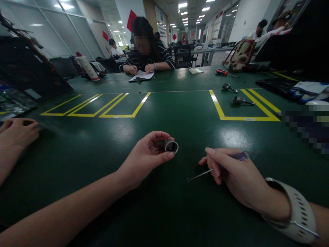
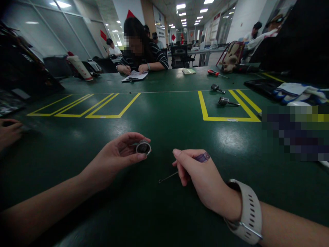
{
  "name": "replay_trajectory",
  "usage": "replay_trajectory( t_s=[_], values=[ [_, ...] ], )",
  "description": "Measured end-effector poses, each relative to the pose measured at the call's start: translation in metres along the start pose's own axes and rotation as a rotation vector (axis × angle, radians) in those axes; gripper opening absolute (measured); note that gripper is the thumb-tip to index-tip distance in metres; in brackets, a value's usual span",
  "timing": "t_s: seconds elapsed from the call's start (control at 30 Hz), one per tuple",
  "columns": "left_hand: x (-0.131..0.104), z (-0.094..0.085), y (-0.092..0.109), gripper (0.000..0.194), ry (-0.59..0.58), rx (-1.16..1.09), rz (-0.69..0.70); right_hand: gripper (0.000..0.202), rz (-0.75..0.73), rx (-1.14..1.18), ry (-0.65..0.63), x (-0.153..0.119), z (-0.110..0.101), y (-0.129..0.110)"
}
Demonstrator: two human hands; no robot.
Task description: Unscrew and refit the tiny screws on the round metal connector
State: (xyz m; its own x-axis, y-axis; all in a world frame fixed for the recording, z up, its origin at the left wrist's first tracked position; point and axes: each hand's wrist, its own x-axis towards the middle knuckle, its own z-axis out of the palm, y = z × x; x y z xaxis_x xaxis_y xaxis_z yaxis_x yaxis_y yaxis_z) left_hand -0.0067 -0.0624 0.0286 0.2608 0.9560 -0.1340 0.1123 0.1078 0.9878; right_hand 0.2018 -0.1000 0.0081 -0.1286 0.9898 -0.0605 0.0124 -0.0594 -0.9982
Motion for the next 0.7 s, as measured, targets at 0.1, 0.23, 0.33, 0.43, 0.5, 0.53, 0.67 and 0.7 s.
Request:
replay_trajectory(
  t_s=[0.1, 0.23, 0.33, 0.43, 0.5, 0.53, 0.67, 0.7],
  values=[
    [-0.001, 0.000, 0.002, 0.037, -0.020, -0.008, 0.006, 0.050, -0.031, -0.118, -0.046, 0.000, -0.002, -0.005],
    [-0.003, 0.001, 0.005, 0.034, -0.014, -0.073, 0.016, 0.052, -0.189, -0.401, -0.152, -0.009, 0.000, -0.020],
    [-0.004, 0.002, 0.006, 0.033, 0.002, -0.141, 0.018, 0.044, -0.391, -0.555, -0.144, -0.020, 0.007, -0.027],
    [-0.005, 0.004, 0.007, 0.031, 0.012, -0.209, 0.000, 0.035, -0.551, -0.608, -0.145, -0.027, 0.013, -0.024],
    [-0.005, 0.004, 0.007, 0.031, 0.010, -0.233, -0.006, 0.030, -0.622, -0.605, -0.158, -0.027, 0.014, -0.019],
    [-0.005, 0.004, 0.006, 0.031, 0.010, -0.235, -0.003, 0.029, -0.645, -0.587, -0.163, -0.027, 0.014, -0.017],
    [-0.005, 0.001, 0.005, 0.034, 0.002, -0.153, -0.005, 0.028, -0.674, -0.486, -0.129, -0.026, 0.010, -0.015],
    [-0.005, 0.000, 0.005, 0.034, 0.001, -0.116, -0.010, 0.026, -0.696, -0.465, -0.122, -0.026, 0.009, -0.015]
  ],
)
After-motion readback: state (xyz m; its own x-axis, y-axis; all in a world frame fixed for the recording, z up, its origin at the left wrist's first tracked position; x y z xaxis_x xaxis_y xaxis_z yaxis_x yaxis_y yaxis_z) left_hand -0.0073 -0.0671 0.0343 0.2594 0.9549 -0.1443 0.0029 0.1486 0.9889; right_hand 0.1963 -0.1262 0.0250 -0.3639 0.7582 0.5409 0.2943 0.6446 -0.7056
